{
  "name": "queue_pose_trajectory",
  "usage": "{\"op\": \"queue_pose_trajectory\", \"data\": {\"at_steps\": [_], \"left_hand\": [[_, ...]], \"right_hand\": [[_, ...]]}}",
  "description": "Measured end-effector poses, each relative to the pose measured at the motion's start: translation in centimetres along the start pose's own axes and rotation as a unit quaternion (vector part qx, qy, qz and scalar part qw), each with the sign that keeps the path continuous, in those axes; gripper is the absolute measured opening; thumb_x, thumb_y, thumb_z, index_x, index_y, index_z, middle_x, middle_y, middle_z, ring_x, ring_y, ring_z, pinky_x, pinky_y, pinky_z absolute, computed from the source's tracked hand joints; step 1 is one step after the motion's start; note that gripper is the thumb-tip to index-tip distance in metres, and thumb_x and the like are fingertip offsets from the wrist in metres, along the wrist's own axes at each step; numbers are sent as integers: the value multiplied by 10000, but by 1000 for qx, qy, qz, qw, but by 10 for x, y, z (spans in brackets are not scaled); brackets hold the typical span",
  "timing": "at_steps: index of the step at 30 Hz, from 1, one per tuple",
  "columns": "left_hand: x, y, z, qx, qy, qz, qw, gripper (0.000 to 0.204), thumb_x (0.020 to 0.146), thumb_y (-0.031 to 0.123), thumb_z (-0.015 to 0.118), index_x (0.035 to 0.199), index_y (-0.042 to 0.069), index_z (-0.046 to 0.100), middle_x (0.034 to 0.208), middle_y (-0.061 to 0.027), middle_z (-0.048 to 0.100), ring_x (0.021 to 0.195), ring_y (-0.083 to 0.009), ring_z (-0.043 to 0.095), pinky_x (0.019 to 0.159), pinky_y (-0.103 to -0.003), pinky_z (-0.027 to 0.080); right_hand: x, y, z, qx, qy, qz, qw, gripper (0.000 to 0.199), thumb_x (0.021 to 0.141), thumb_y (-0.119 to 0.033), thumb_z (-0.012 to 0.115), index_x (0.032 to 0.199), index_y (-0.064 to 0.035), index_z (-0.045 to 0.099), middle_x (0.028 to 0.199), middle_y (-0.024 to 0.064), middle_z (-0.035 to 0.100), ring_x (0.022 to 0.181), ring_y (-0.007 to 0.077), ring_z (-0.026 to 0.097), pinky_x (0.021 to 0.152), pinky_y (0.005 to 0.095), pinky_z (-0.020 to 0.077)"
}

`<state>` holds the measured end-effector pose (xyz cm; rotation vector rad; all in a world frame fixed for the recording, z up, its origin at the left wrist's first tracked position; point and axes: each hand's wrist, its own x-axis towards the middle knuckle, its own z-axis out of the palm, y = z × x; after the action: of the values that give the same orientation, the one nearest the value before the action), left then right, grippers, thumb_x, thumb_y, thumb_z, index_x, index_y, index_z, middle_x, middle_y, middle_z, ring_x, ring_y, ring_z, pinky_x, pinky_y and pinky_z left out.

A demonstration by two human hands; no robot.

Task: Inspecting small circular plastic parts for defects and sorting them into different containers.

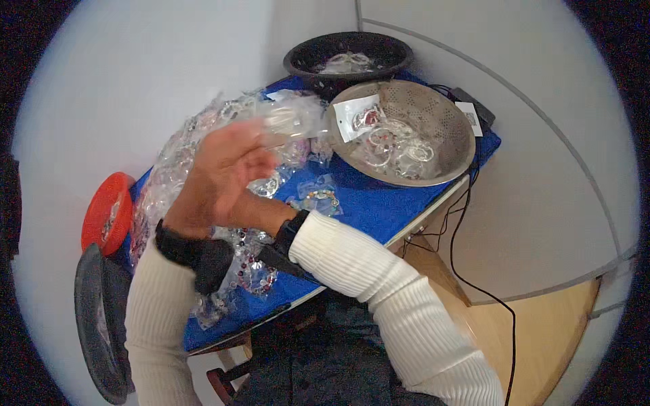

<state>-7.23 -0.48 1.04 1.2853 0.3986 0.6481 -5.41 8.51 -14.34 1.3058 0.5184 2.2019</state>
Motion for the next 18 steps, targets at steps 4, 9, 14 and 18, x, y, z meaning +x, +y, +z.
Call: {"op": "queue_pose_trajectory", "data": {"at_steps": [4,9,14,18], "left_hand": [[15,-4,7,96,21,-52,994,316,857,213,603,1072,-11,545,932,-99,614,802,-167,622,648,-236,513],[-2,1,-21,195,56,-34,979,340,888,235,558,1124,-9,545,955,-110,626,793,-162,628,664,-243,508],[-56,20,-74,231,91,23,968,289,899,203,533,1097,-5,571,921,-86,635,776,-151,629,663,-249,505],[-101,19,-119,208,185,68,958,266,903,180,522,1086,-4,583,897,-75,640,763,-148,630,646,-244,501]], "right_hand": [[44,77,-1,173,-519,-180,817,310,831,-121,570,1128,-42,525,1113,92,577,1059,163,531,898,290,441],[-29,42,23,967,35,122,219,384,825,-173,603,1170,-39,500,1140,109,564,1120,145,502,918,293,433],[-21,49,39,965,-236,-49,106,288,828,-200,554,1049,-18,578,820,129,635,755,199,624,675,328,498],[-21,71,49,982,-186,-30,-3,191,828,-155,536,823,19,613,656,77,602,640,152,578,601,295,465]]}}
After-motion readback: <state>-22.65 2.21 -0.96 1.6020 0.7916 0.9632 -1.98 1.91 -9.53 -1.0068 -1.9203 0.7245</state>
